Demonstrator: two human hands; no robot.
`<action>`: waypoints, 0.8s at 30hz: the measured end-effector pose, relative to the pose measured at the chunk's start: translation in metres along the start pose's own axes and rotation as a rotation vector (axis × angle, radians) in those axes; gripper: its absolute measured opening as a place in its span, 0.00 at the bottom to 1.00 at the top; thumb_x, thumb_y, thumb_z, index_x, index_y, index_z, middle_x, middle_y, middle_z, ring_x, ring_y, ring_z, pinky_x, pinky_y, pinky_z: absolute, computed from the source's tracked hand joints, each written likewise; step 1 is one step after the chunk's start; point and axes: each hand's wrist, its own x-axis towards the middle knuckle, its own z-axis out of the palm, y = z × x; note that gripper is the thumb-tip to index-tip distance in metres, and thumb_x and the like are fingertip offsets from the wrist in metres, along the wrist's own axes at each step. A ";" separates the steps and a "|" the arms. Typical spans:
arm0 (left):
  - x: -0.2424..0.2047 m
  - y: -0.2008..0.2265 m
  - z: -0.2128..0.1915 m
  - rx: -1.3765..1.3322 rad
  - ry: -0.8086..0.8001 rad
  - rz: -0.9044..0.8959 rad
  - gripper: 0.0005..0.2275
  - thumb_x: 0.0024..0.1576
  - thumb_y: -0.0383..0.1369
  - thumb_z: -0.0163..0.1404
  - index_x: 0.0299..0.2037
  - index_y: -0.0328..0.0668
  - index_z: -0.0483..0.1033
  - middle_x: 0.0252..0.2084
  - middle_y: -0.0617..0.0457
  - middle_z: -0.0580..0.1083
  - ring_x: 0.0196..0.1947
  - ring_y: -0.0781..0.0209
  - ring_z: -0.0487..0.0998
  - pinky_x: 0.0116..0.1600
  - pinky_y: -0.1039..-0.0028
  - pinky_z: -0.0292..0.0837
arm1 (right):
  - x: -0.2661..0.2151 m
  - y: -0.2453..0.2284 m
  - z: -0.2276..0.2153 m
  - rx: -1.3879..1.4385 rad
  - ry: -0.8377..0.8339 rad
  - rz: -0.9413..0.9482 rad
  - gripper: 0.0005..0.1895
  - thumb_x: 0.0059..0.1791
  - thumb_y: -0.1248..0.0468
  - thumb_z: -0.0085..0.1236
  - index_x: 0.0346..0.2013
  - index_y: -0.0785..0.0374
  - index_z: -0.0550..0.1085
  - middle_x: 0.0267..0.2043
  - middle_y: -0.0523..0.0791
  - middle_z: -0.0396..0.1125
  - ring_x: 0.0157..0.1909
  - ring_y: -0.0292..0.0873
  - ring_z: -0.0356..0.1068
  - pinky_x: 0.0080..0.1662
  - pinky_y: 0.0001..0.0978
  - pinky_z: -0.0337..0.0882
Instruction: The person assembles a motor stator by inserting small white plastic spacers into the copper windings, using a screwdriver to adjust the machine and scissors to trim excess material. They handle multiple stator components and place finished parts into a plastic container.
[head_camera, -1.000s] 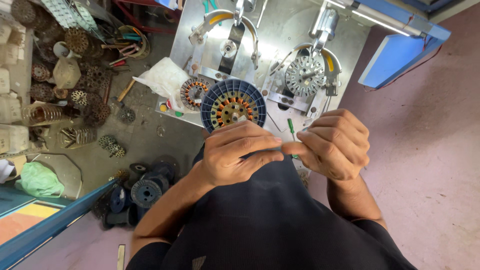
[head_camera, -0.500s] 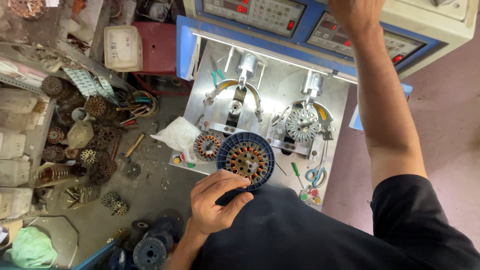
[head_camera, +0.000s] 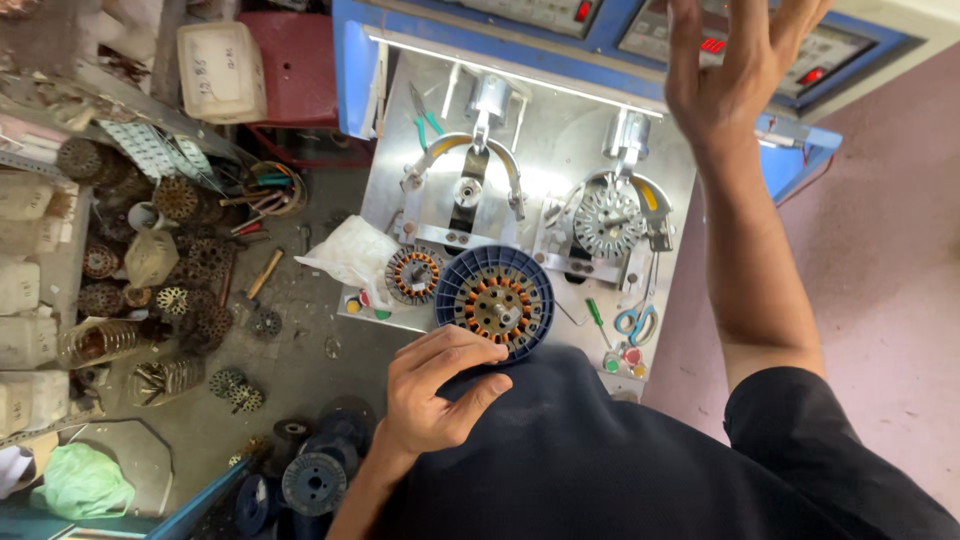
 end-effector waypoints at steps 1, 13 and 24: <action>0.002 -0.001 0.004 -0.018 -0.035 -0.009 0.10 0.55 0.30 0.64 0.43 0.37 0.80 0.38 0.49 0.81 0.38 0.57 0.84 0.45 0.72 0.80 | -0.015 -0.009 -0.020 -0.088 -0.020 0.007 0.08 0.53 0.66 0.63 0.43 0.67 0.76 0.55 0.64 0.58 0.58 0.65 0.56 0.58 0.54 0.57; 0.021 -0.016 0.103 -0.055 -0.515 -0.147 0.13 0.57 0.33 0.61 0.48 0.38 0.78 0.50 0.48 0.78 0.51 0.50 0.81 0.56 0.64 0.76 | -0.232 -0.084 -0.139 0.339 -0.420 0.864 0.12 0.54 0.71 0.62 0.28 0.68 0.70 0.29 0.49 0.66 0.31 0.48 0.66 0.37 0.39 0.66; 0.007 -0.068 0.233 0.197 -0.517 -0.376 0.31 0.51 0.37 0.63 0.63 0.35 0.67 0.68 0.35 0.63 0.69 0.34 0.61 0.70 0.53 0.58 | -0.305 -0.088 -0.156 0.742 -0.892 0.912 0.09 0.46 0.64 0.59 0.35 0.68 0.73 0.35 0.53 0.69 0.39 0.58 0.69 0.40 0.47 0.67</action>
